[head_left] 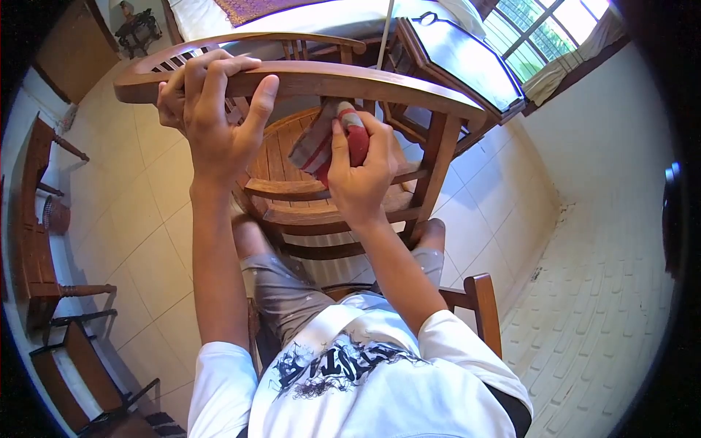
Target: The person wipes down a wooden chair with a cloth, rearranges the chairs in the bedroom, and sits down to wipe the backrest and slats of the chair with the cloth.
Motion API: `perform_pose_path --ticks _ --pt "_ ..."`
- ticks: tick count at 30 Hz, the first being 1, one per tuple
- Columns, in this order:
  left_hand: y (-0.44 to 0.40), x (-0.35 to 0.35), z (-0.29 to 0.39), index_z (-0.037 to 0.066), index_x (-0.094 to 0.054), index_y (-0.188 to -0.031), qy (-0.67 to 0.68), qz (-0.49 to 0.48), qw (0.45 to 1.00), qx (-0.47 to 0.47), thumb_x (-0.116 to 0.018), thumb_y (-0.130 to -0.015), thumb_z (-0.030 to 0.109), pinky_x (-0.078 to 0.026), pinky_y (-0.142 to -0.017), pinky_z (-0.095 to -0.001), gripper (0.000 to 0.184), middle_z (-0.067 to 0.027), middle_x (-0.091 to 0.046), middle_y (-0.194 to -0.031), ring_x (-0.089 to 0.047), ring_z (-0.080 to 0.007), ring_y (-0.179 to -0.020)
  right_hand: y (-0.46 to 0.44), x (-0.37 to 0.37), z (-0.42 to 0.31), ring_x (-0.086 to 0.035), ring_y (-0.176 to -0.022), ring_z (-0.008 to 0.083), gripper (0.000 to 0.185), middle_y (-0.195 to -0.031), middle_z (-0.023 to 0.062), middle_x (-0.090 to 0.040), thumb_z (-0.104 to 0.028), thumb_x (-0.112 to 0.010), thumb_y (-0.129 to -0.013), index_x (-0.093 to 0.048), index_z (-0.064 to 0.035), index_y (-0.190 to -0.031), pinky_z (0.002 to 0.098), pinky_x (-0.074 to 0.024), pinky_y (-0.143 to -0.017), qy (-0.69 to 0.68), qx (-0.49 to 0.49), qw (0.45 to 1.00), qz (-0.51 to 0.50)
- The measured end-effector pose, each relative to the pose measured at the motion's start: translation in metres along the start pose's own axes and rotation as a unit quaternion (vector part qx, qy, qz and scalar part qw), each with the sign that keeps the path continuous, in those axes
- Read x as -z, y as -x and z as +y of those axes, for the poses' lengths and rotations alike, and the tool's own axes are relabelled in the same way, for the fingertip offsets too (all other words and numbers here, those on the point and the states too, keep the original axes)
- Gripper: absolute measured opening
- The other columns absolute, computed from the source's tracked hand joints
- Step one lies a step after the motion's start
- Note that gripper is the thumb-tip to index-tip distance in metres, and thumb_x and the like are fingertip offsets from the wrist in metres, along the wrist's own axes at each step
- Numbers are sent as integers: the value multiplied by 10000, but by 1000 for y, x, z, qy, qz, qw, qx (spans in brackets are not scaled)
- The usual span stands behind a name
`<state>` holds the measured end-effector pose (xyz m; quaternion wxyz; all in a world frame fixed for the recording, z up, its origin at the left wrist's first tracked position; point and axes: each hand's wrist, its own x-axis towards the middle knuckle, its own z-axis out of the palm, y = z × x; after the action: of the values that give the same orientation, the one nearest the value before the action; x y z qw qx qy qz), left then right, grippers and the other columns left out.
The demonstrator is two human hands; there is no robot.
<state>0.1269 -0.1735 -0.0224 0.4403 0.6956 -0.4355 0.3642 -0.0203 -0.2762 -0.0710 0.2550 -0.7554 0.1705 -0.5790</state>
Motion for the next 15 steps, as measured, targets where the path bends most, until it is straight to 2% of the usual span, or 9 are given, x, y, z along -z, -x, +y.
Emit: perform_pose_path --ticks 7,11,15 --pt "1 -1 -5 193 -680 -1044 9 0 1000 -14 -729 -899 316 -239 -992 -375 197 37 -556 -1138 -367 -203 -1135 -1 0 0 -598 -776 284 273 -972 133 -651 -44 -685 -880 -598 -29 -1139 367 -501 -688 -1 -45 999 -10" --pt "-1 0 -4 194 -683 -1037 2 6 1000 -18 -729 -898 316 -228 -994 -389 190 41 -559 -1135 -364 -201 -1139 -3 2 1 -595 -755 292 306 -944 139 -656 -49 -705 -843 -599 -24 -1129 372 -504 -690 -12 -112 994 9" --pt "-1 0 -1 195 -684 -1036 0 4 1000 -8 -729 -896 315 -229 -994 -392 189 41 -561 -1129 -368 -201 -1134 -7 -5 5 -587 -722 298 336 -936 147 -663 -43 -718 -795 -606 -29 -1112 378 -498 -669 37 -51 998 19"
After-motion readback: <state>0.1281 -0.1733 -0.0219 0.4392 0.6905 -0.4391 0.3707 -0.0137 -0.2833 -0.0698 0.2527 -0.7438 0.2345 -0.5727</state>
